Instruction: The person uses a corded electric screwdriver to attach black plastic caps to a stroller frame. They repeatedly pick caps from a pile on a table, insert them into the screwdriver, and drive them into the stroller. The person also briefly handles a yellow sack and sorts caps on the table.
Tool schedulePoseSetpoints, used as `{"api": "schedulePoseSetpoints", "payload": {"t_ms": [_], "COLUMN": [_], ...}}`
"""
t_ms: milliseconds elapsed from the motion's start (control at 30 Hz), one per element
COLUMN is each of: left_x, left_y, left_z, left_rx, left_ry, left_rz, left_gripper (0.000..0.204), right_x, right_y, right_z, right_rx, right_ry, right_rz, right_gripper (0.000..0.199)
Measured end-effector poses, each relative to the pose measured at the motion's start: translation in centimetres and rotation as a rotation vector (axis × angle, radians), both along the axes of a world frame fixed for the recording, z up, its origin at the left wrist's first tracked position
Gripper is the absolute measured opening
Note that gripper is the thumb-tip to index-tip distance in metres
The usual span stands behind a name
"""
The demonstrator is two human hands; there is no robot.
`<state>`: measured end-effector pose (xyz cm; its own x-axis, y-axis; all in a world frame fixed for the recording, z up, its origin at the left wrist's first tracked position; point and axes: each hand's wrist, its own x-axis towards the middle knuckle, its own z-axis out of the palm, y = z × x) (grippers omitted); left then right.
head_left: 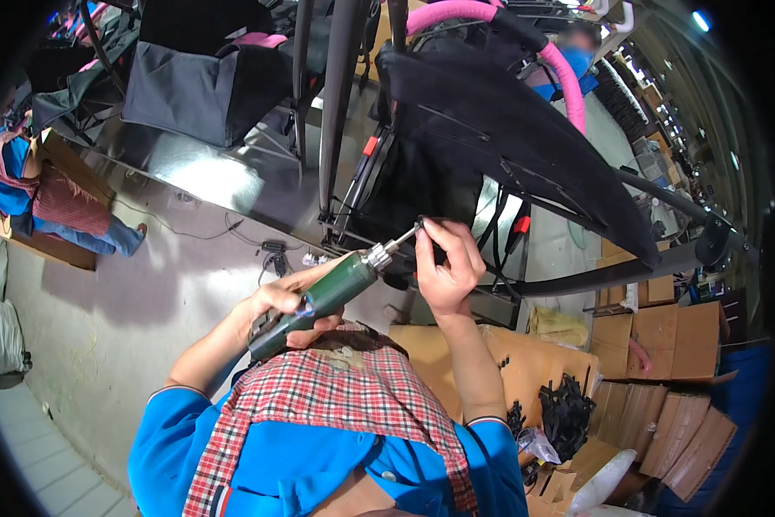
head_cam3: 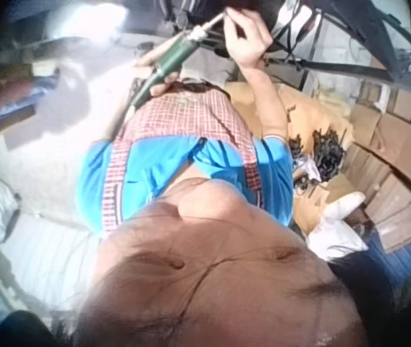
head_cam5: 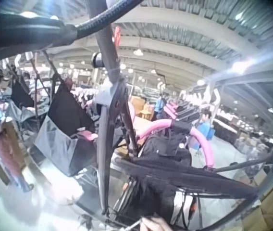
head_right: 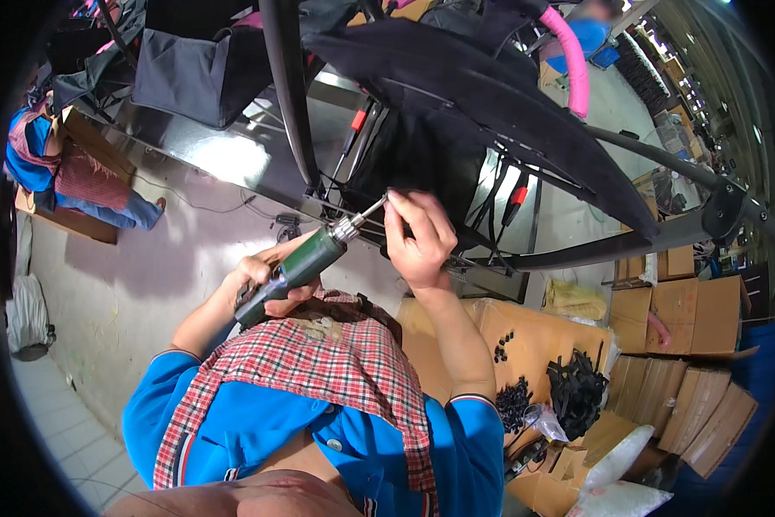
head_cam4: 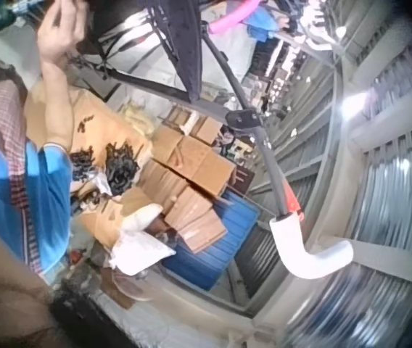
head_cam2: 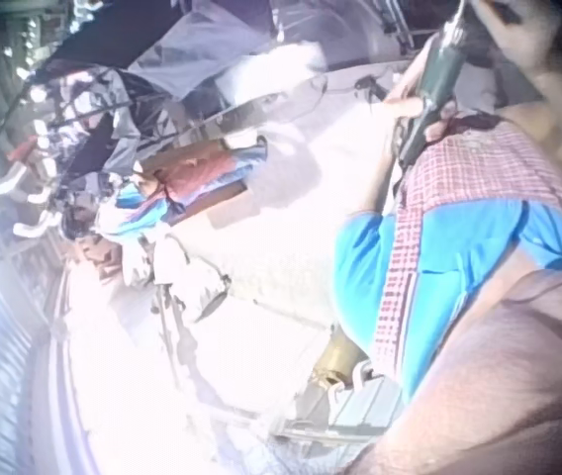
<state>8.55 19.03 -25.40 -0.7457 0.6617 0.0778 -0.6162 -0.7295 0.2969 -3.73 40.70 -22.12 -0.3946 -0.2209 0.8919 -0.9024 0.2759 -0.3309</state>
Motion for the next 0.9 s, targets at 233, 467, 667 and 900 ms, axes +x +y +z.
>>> {"api": "schedulePoseSetpoints", "payload": {"t_ms": [233,467,667,900], "left_x": [-0.4,-0.7,-0.1,-0.8], "left_y": [-2.4,-2.3,-2.3,-1.1], "left_z": [-1.0,-1.4,-2.2,-0.9], "left_rx": [-0.002,-0.085,-0.151,-0.239], "left_ry": [0.244,0.263,0.253,0.193], "left_rz": [0.174,0.168,0.206,0.162], "left_gripper": [0.129,0.127,0.125,0.122], "right_x": [-6.6,-15.8,-13.3,-15.8], "right_y": [-2.3,-9.3,-7.4,-10.2], "right_z": [0.4,-0.4,-2.3,-1.8], "right_rx": [0.094,0.384,0.398,0.560], "right_ry": [-0.583,-0.971,-0.659,-1.060], "right_rz": [0.172,0.048,-0.158,-0.268], "right_gripper": [0.054,0.056,0.043,0.066]}}
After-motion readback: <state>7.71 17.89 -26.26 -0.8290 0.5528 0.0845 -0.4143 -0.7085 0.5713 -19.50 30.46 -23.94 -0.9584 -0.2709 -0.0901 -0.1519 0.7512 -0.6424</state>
